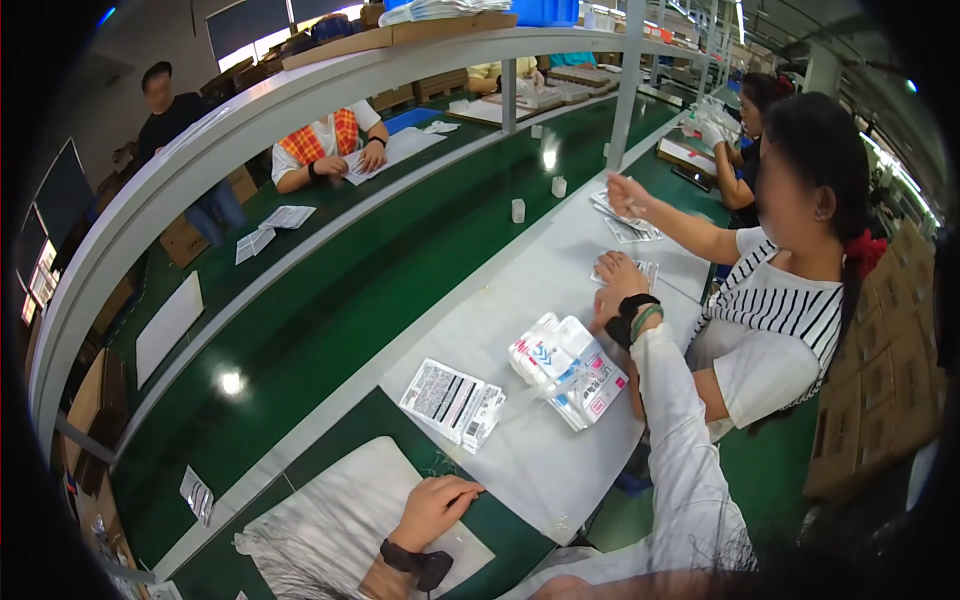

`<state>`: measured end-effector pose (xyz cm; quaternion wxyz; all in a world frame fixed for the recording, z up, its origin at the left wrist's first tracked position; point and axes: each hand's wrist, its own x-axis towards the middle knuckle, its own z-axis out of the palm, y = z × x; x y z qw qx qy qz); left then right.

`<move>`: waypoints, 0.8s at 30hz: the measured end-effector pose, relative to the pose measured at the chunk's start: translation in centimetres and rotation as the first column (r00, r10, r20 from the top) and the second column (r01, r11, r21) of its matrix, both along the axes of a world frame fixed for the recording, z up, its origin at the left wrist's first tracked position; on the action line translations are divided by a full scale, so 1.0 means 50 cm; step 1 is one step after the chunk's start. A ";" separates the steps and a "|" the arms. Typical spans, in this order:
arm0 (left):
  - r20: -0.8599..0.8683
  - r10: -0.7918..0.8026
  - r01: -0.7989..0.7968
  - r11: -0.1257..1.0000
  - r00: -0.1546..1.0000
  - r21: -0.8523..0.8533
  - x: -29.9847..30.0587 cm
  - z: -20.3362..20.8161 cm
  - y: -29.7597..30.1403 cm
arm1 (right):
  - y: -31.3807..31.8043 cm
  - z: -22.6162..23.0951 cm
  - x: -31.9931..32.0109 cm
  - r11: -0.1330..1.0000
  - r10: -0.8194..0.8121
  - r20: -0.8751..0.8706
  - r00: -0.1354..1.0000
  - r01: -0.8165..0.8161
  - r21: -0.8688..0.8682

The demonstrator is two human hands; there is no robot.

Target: The person picks up a charger and a plastic bag, places the charger inside, and seals the bag by pressing the adhesive strip. The person then sets the finished package aside and repeats the process.

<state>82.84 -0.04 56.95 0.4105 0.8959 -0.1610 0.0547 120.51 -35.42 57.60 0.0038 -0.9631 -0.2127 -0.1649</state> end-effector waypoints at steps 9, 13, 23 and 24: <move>-0.013 -0.030 0.030 0.999 0.999 -0.014 0.019 0.024 -0.014 | 0.035 0.035 -0.064 0.997 -0.017 -0.311 0.950 0.040 0.067; -0.046 0.016 -0.016 1.000 0.999 -0.003 0.016 0.029 -0.012 | 0.035 0.102 -0.101 0.995 0.009 0.078 0.997 -0.016 0.097; -0.060 0.014 -0.014 1.000 0.998 0.000 0.017 0.025 -0.023 | 0.029 0.238 -0.336 0.956 0.118 -0.082 0.990 -0.091 0.278; -0.064 0.007 -0.008 1.000 0.998 -0.006 0.020 0.025 -0.025 | 0.026 0.263 -0.375 0.938 0.170 -0.160 0.972 -0.110 0.330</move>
